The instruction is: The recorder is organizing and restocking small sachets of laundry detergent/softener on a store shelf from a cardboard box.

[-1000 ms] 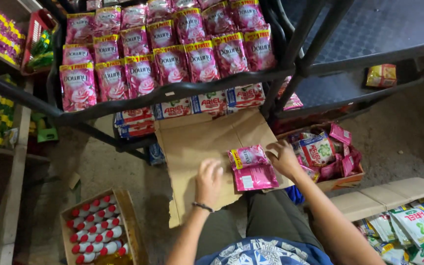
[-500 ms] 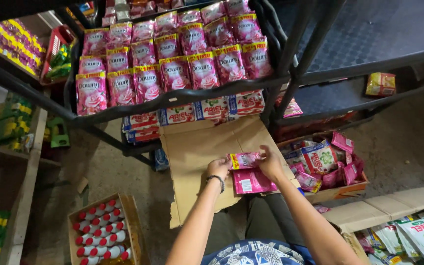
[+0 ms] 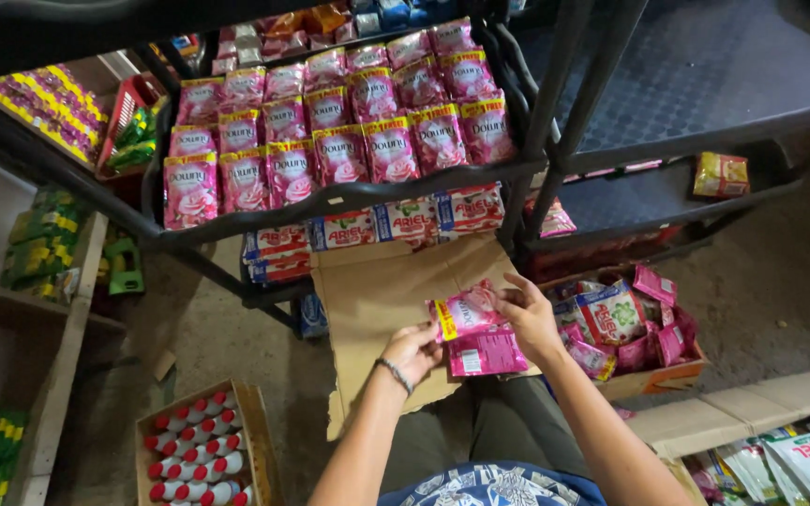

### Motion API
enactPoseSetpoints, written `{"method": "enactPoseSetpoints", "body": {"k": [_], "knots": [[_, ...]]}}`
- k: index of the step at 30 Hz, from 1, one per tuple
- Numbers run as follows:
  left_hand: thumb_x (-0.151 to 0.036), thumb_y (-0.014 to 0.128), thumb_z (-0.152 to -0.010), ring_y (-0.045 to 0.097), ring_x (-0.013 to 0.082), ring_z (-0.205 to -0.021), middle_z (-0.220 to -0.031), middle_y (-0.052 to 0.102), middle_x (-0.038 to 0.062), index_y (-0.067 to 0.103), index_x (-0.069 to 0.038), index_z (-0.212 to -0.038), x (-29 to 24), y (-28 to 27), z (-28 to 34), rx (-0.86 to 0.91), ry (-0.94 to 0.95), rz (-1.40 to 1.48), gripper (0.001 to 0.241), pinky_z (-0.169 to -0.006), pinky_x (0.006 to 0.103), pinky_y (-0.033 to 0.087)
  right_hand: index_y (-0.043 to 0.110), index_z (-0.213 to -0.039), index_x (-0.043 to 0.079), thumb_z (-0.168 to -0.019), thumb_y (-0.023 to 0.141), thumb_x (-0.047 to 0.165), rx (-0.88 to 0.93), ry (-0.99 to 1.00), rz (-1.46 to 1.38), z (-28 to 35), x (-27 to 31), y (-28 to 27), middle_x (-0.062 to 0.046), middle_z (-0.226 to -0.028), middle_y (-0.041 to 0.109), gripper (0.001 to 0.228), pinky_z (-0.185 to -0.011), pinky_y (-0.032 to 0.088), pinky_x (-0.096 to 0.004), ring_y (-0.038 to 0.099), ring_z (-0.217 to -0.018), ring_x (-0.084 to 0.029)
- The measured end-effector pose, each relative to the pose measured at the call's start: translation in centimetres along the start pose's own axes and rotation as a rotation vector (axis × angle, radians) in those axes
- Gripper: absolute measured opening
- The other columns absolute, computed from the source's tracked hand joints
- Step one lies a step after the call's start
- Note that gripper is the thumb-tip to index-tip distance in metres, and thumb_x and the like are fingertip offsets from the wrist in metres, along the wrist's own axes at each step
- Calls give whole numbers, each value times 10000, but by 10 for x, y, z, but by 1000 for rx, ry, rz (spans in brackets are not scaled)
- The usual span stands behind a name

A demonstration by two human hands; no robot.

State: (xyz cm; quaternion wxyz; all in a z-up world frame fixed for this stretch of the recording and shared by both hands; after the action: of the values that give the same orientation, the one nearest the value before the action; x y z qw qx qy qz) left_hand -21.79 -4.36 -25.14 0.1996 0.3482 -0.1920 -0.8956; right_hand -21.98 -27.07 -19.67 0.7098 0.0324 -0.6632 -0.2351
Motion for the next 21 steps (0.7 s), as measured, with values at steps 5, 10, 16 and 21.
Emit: {"method": "enactPoseSetpoints", "body": {"k": [5, 10, 16, 21], "knots": [[-177, 819, -890, 633, 153, -808, -848, 617, 13, 651, -106, -972, 2, 4, 21, -22, 262, -55, 201, -727, 263, 584, 631, -1329, -3, -814, 699, -136, 54, 49, -176, 18, 21, 4, -83, -890, 673, 536, -651, 558, -218, 678, -752, -143], [-211, 651, -1012, 669, 222, -894, -1002, 662, 109, 591, -90, -1055, -23, 42, 71, 0, 494, 47, 141, -800, 318, 598, 695, -1192, 2, -834, 691, -120, 112, 162, -237, 43, 39, 15, -54, -849, 630, 378, -613, 549, -222, 655, -709, -133], [-267, 658, -998, 679, 174, -851, -968, 694, 97, 632, -117, -1109, -36, 52, 80, 24, 548, -254, 189, -715, 270, 582, 675, -1171, -67, -873, 753, 22, 294, 244, -191, 60, 50, 15, -142, -829, 631, 321, -577, 580, -373, 682, -720, -238], [-186, 637, -992, 638, 97, -755, -805, 686, 28, 660, -93, -1053, -50, 66, 109, 101, 686, -513, 113, -703, 241, 543, 770, -1021, -3, -801, 812, -20, 574, 278, 163, 80, 87, 31, -79, -781, 764, 224, -675, 612, -345, 736, -726, -160]]}}
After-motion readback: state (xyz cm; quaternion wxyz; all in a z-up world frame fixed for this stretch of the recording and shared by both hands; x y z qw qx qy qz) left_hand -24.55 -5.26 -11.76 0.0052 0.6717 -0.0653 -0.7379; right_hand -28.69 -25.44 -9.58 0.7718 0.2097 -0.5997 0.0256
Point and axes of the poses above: each hand's wrist, its own z-axis away from the middle knuckle, its own y-axis out of the palm, x = y × z, the point moved 2 cm from there along -z, towards the middle knuckle
